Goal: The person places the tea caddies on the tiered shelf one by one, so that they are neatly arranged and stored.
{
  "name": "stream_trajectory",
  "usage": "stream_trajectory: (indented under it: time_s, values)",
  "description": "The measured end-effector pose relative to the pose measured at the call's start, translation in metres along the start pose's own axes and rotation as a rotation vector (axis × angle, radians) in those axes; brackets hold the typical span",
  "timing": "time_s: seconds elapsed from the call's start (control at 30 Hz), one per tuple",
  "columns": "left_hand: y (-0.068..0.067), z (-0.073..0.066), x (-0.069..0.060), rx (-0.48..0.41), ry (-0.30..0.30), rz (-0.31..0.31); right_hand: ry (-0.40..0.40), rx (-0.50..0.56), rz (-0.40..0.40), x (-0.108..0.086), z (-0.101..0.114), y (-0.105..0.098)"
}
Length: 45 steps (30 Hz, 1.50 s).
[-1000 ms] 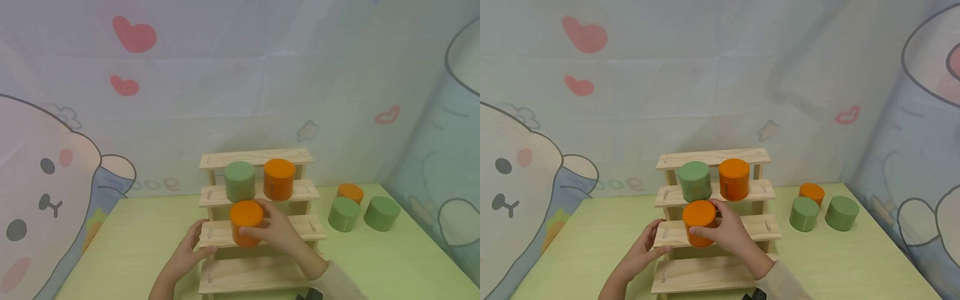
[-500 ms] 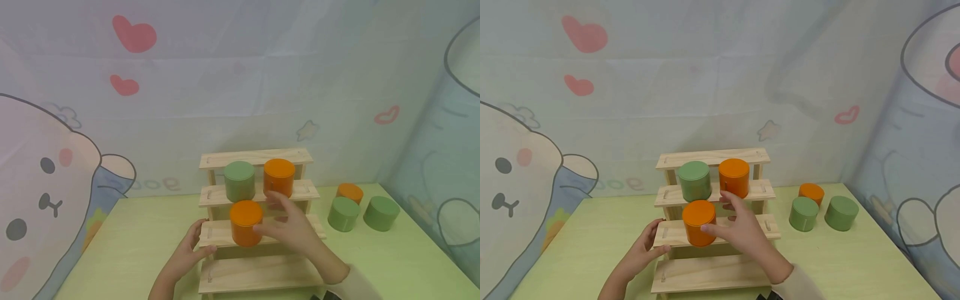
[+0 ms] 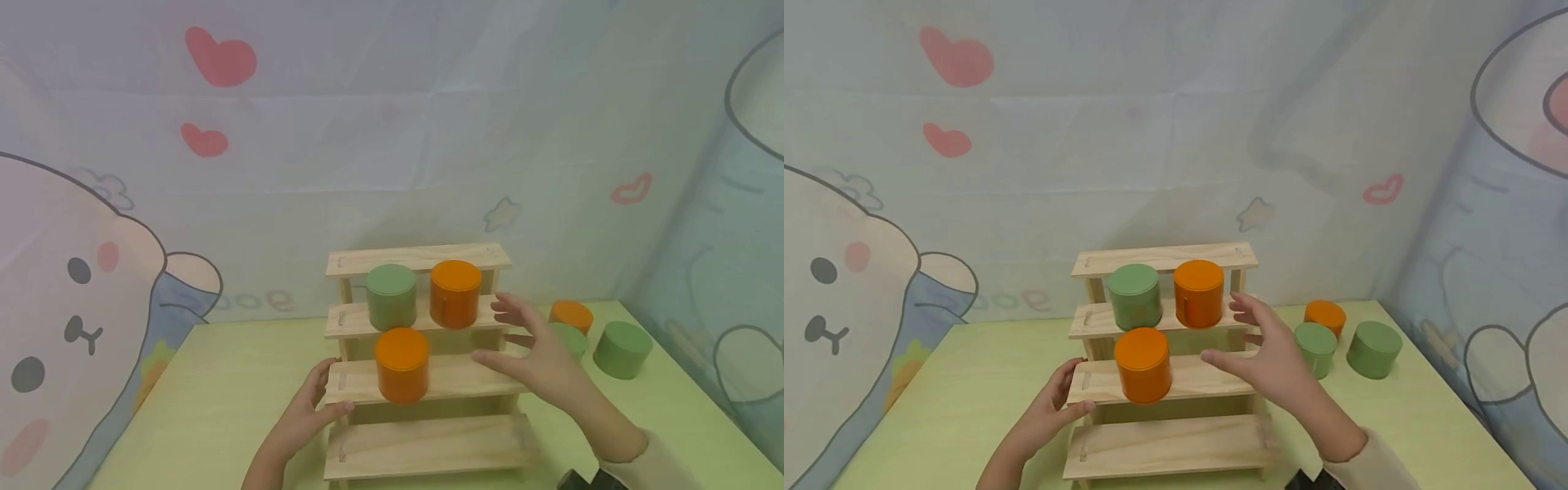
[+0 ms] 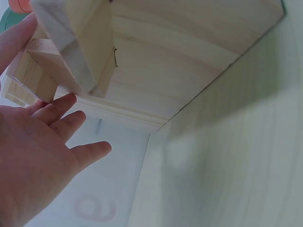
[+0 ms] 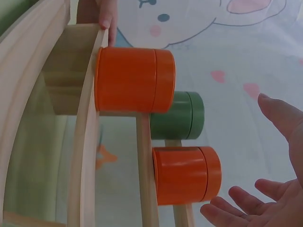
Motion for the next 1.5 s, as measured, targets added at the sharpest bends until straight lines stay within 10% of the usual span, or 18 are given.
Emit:
stream_trajectory:
  time_s: [0.73,1.5]
  values:
    - [0.000,0.001,0.001,-0.001,-0.016,-0.003,0.139,-0.105,-0.210,0.013,-0.069,-0.083]
    - [0.000,0.002,0.001,-0.006,-0.006,-0.009,0.301,-0.122,-0.286,0.052,-0.153,-0.090]
Point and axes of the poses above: each hand's wrist, its own x-axis towards the middle knuckle, its own y-axis out of the palm, z = x × y, the point moved 6 cm from there along x, towards the middle knuckle, and after that the axes turned 13 degrees about y, right-handed, at the moved point
